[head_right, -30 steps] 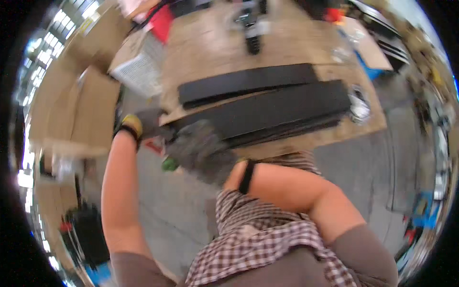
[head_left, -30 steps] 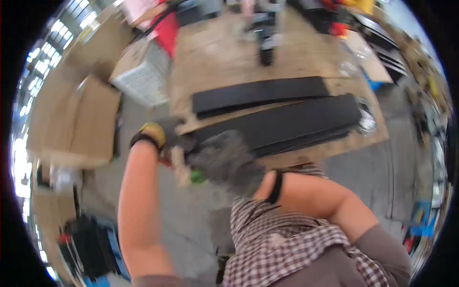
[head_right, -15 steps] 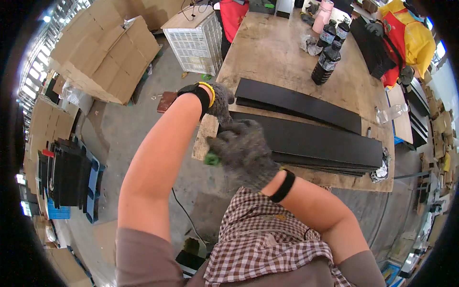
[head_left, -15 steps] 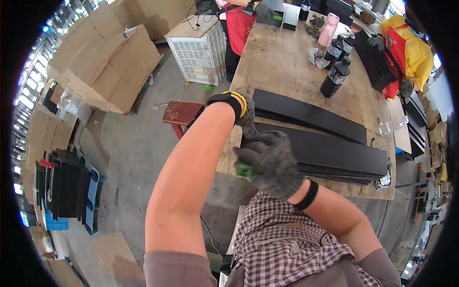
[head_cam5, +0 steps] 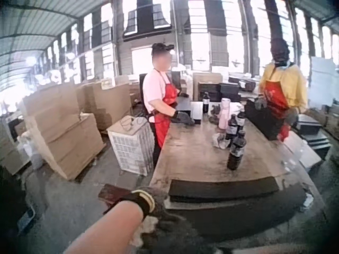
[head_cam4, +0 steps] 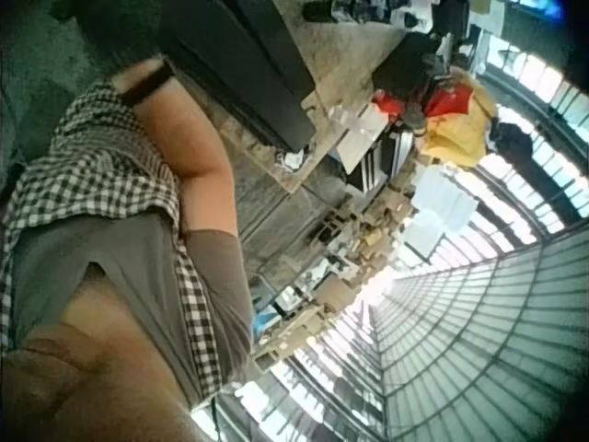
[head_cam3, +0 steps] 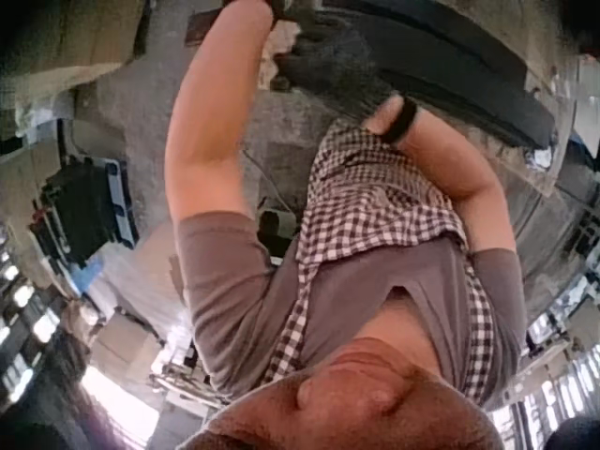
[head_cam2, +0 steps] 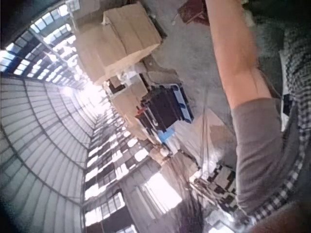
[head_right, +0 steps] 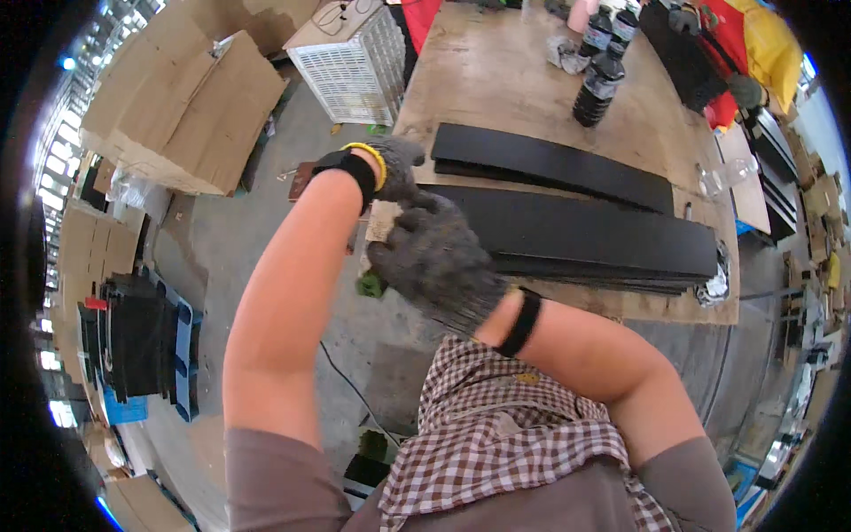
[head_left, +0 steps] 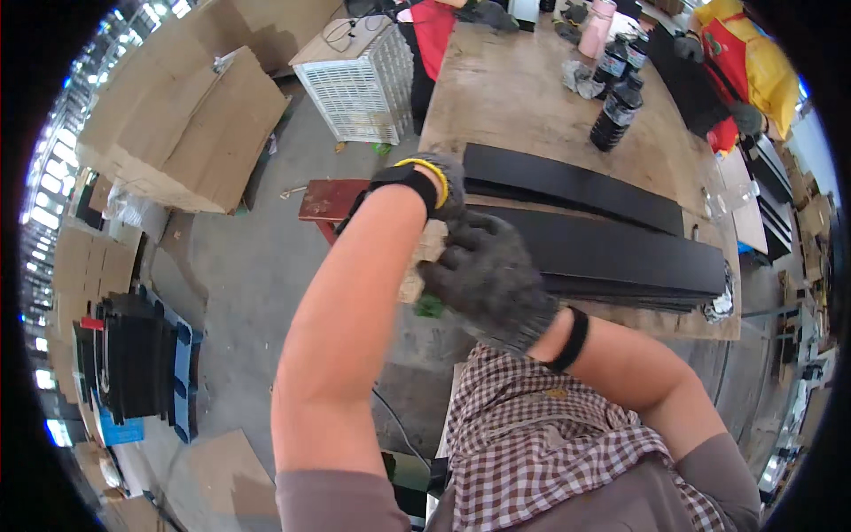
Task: Wiping down black furniture slats with a cleaning cloth on a workbench.
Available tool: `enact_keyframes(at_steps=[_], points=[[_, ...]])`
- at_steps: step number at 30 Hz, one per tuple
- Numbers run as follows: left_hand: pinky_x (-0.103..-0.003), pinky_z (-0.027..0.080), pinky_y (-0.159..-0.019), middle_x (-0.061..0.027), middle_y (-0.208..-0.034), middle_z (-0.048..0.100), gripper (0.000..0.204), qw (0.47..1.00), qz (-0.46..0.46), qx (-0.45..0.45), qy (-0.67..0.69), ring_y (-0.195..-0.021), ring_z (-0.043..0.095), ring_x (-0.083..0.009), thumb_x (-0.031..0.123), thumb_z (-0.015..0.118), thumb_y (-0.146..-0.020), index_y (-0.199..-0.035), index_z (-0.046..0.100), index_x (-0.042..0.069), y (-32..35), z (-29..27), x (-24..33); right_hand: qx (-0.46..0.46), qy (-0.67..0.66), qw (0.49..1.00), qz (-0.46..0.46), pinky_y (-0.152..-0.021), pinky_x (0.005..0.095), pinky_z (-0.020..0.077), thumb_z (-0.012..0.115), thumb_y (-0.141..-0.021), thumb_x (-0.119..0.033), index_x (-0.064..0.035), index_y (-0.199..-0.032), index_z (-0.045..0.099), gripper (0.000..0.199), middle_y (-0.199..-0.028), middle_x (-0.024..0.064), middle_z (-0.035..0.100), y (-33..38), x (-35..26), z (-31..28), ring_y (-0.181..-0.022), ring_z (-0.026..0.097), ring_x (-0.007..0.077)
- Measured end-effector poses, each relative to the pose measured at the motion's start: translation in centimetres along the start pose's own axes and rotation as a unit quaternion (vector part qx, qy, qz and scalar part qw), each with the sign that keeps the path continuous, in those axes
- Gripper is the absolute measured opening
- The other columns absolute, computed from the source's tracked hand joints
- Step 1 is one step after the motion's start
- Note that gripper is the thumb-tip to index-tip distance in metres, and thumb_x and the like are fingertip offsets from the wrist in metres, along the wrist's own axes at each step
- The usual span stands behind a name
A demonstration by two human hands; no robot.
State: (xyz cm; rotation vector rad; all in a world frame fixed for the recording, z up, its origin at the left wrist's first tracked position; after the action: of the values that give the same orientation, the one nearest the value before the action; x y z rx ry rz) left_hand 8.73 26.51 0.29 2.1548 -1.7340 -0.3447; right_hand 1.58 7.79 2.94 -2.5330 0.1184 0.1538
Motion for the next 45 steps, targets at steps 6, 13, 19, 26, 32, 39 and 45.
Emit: enact_keyframes(at_steps=[6,13,19,26,32,39,45], points=[[-0.044,0.044,-0.115,-0.0151,-0.150,0.058,0.101,0.994,-0.039,-0.096,0.016,-0.140,0.053,-0.0352,0.054,0.093,-0.064,-0.148,0.056,0.011,5.2,-3.7,2.3,-0.065,0.014,0.996,0.054,-0.111,0.0502,0.0412,0.078,-0.072,-0.029,-0.0214,-0.107,0.074,0.036,-0.098,0.0021,0.072,4.6,2.6,-3.5,-0.104,0.066,0.0233],[-0.045,0.046,-0.113,-0.0158,-0.147,0.060,0.101,0.997,-0.046,-0.069,-0.011,-0.135,0.057,-0.0368,0.049,0.093,-0.061,-0.148,0.057,0.013,4.3,-4.5,4.1,0.013,0.035,0.997,0.064,-0.112,0.0501,0.0412,0.075,-0.076,-0.026,-0.0200,-0.111,0.073,0.035,-0.098,0.0010,0.071,4.9,2.2,-4.3,-0.102,0.068,0.0241],[-0.044,0.045,-0.115,-0.0155,-0.149,0.058,0.097,0.998,-0.032,-0.057,-0.022,-0.138,0.055,-0.0342,0.054,0.090,-0.065,-0.145,0.058,0.010,4.5,-3.2,2.4,-0.007,0.028,0.996,0.082,-0.112,0.0472,0.0406,0.069,-0.080,-0.024,-0.0195,-0.105,0.071,0.025,-0.093,-0.0007,0.067,4.1,2.4,-2.3,-0.099,0.067,0.0216],[-0.042,0.045,-0.113,-0.0166,-0.142,0.064,0.093,0.997,-0.059,-0.043,-0.005,-0.131,0.061,-0.0359,0.048,0.092,-0.063,-0.143,0.061,0.011,5.6,-3.8,3.1,0.166,0.106,0.938,0.285,-0.113,0.0500,0.0378,0.080,-0.082,-0.026,-0.0189,-0.100,0.075,0.020,-0.110,0.0007,0.075,18.7,9.1,-12.7,-0.106,0.068,0.0244],[-0.045,0.050,-0.106,-0.0171,-0.130,0.071,0.085,1.000,-0.008,-0.015,-0.007,-0.121,0.066,-0.0374,0.043,0.092,-0.061,-0.137,0.065,0.013,4.8,-4.0,3.4,0.110,0.080,0.954,0.267,-0.117,0.0513,0.0348,0.079,-0.083,-0.026,-0.0240,-0.111,0.076,0.029,-0.113,-0.0008,0.075,17.4,7.6,-12.0,-0.110,0.066,0.0236],[-0.044,0.048,-0.111,-0.0167,-0.138,0.066,0.095,0.999,-0.023,-0.011,-0.029,-0.128,0.062,-0.0361,0.044,0.093,-0.060,-0.143,0.061,0.010,4.2,-3.2,2.9,0.116,0.048,0.957,0.260,-0.119,0.0537,0.0342,0.078,-0.078,-0.031,-0.0249,-0.116,0.075,0.038,-0.114,-0.0029,0.073,15.9,7.9,-9.5,-0.113,0.067,0.0234],[-0.043,0.045,-0.115,-0.0178,-0.143,0.062,0.106,0.999,-0.031,-0.014,-0.007,-0.133,0.058,-0.0363,0.046,0.097,-0.054,-0.146,0.058,0.010,5.3,-3.4,1.4,0.291,0.193,0.830,0.435,-0.091,0.0421,0.0543,0.077,-0.087,-0.008,-0.0081,-0.098,0.074,0.012,-0.109,0.0068,0.074,31.7,14.3,-21.5,-0.097,0.071,0.0243]])
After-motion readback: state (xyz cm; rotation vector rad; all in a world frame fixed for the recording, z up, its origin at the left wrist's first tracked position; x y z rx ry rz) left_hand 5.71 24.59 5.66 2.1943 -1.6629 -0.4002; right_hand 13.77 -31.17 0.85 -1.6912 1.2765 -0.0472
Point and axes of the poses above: each hand's wrist, its own y-axis away from the middle knuckle, its own z-axis out of the palm, x = y × z, the point moved 3 cm from there along -y, towards the middle knuckle
